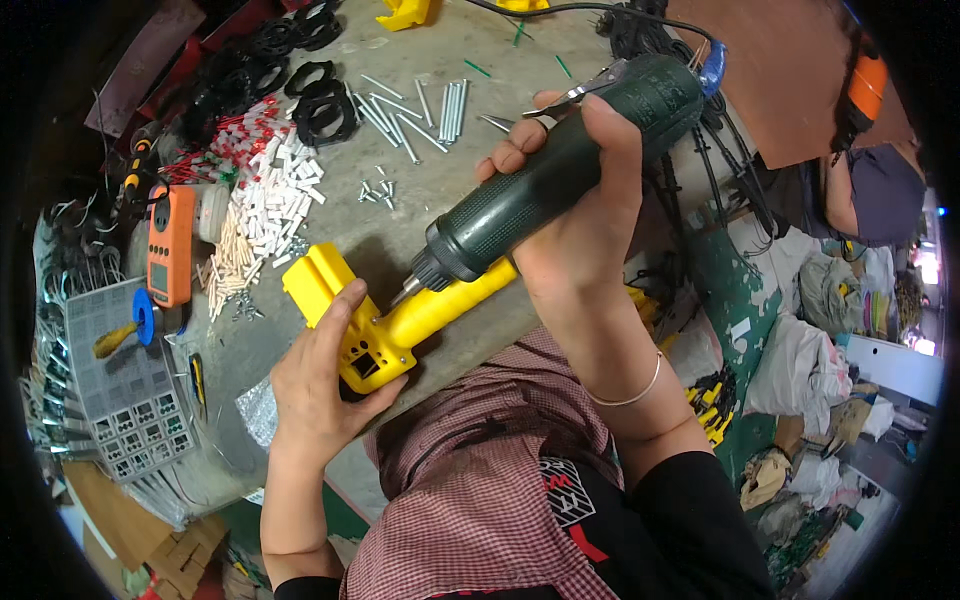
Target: Assemble a yellow plastic heating tool by installing a circuit board, soldering wires, and securing the casing with screws.
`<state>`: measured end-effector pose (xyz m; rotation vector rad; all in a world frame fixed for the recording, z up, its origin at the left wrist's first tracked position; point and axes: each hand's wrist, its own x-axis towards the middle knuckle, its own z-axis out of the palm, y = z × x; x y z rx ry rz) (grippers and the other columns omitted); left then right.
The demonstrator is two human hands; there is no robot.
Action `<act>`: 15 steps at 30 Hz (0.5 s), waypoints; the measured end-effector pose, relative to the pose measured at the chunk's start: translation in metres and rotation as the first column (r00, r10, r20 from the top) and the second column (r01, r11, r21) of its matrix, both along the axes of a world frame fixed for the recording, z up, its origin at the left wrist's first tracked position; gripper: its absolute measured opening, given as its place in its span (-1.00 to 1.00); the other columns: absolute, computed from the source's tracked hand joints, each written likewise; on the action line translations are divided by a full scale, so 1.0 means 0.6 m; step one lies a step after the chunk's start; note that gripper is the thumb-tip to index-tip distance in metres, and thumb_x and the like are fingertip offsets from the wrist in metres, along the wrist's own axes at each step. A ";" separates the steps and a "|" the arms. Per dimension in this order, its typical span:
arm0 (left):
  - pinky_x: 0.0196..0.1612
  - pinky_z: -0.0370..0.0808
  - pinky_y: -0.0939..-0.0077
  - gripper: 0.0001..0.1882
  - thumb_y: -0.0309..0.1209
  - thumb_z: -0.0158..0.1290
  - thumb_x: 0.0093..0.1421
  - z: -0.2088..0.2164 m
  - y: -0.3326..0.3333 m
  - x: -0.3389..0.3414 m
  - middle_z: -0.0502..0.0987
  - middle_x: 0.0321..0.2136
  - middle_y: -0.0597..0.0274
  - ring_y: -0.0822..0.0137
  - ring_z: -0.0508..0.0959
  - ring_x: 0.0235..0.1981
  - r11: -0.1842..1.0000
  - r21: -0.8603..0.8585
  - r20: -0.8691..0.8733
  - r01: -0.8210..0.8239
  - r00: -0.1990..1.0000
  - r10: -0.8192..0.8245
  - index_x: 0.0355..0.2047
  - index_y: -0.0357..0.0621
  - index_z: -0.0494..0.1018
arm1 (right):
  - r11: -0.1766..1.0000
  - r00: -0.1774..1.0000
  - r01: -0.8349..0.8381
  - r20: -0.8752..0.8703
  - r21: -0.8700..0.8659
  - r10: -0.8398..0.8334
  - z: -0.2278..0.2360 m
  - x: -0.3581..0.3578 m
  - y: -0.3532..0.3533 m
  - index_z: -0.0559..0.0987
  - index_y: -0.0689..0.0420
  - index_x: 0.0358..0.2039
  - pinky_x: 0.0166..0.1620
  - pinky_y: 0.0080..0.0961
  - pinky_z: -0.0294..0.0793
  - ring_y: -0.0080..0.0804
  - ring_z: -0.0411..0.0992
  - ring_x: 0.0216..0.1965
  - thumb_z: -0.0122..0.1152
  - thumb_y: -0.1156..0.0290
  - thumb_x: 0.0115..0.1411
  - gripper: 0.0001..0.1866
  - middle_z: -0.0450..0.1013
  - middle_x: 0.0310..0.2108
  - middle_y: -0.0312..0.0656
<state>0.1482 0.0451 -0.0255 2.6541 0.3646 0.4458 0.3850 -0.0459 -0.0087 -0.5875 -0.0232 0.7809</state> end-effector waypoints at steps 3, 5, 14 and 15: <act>-0.48 0.50 0.51 0.03 -0.36 0.40 -0.27 -0.003 -0.003 -0.003 0.45 0.14 0.18 0.30 0.44 -0.57 1.000 0.012 -0.001 -0.002 1.000 0.002 0.26 -0.15 0.16 | 1.000 1.000 -0.003 0.021 -0.013 0.003 -0.001 -0.003 -0.002 0.43 0.07 -0.25 -0.14 -0.34 0.38 -0.41 0.36 -0.43 0.13 0.06 0.13 -0.65 0.37 -0.51 -0.30; -0.49 0.49 0.51 0.04 -0.36 0.40 -0.27 -0.009 -0.005 -0.005 0.45 0.14 0.17 0.31 0.43 -0.57 1.000 0.019 0.053 -0.015 0.998 0.014 0.27 -0.15 0.15 | 0.999 0.999 -0.038 0.030 -0.010 0.038 -0.005 -0.005 -0.001 0.43 0.05 -0.26 -0.13 -0.33 0.37 -0.41 0.36 -0.43 0.13 0.07 0.13 -0.66 0.37 -0.50 -0.30; -0.48 0.50 0.52 0.01 -0.36 0.40 -0.21 -0.012 -0.004 -0.002 0.47 0.12 0.15 0.30 0.47 -0.55 1.000 0.008 0.113 -0.004 0.994 0.003 0.27 -0.14 0.15 | 1.000 1.000 -0.020 -0.009 0.016 0.020 -0.016 -0.003 0.000 0.43 0.04 -0.27 -0.12 -0.30 0.35 -0.41 0.35 -0.43 0.10 0.07 0.15 -0.69 0.37 -0.51 -0.30; -0.48 0.50 0.52 0.01 -0.36 0.40 -0.21 -0.011 -0.003 -0.002 0.47 0.12 0.15 0.30 0.47 -0.55 1.000 0.012 0.113 -0.004 0.994 0.002 0.27 -0.14 0.15 | 1.000 1.000 -0.020 -0.008 0.021 0.020 -0.016 -0.002 0.001 0.43 0.04 -0.27 -0.12 -0.30 0.35 -0.41 0.35 -0.43 0.10 0.07 0.15 -0.69 0.37 -0.51 -0.30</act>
